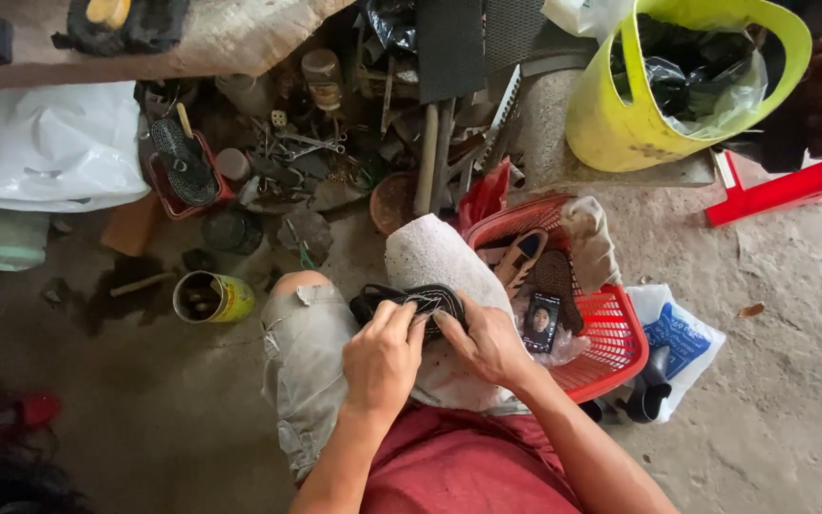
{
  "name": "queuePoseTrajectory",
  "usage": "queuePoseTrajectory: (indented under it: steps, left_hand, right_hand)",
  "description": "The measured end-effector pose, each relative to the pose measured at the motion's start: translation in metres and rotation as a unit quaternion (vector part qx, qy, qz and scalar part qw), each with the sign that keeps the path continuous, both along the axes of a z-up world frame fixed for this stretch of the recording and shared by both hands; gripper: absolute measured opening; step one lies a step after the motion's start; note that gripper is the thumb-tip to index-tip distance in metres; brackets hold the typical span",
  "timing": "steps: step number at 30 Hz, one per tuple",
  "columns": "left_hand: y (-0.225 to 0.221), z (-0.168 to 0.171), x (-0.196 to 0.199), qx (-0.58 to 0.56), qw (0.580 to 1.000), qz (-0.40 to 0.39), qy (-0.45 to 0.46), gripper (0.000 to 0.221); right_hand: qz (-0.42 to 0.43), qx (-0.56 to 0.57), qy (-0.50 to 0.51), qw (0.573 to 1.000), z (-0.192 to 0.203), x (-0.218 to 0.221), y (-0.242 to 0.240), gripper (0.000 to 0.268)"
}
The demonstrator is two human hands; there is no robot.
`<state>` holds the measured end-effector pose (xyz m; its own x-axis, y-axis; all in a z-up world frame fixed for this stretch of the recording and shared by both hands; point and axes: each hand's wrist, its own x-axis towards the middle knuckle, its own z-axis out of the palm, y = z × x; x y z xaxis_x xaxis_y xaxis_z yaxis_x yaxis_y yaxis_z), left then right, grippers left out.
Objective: Hand-stitching the sole of a sandal using a needle and thick thread in a workshop.
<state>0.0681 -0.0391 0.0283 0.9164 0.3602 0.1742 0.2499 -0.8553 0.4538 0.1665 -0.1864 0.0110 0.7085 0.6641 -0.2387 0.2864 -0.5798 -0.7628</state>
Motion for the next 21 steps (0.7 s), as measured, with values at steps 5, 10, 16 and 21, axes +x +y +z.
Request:
queuePoseTrajectory:
  steps: [5,10,16,21]
  left_hand:
    - [0.0,0.008,0.002,-0.116,0.993,0.01,0.009,0.007]
    - [0.023,0.038,-0.031,-0.632,0.769,0.02,-0.094,0.01]
    - [0.107,0.07,-0.12,-0.636,0.717,0.154,-0.24,0.025]
    - [0.185,0.022,-0.239,-0.532,0.727,0.366,-0.234,0.029]
  right_hand:
    - [0.01,-0.01,0.001,1.0,0.007,0.002,-0.001,0.031]
    - [0.054,-0.072,-0.015,0.996,0.015,-0.008,0.004,0.035]
    - [0.103,-0.151,-0.034,0.983,0.027,-0.015,0.021,0.044]
    - [0.024,-0.069,0.01,0.997,0.049,0.006,0.008,0.029]
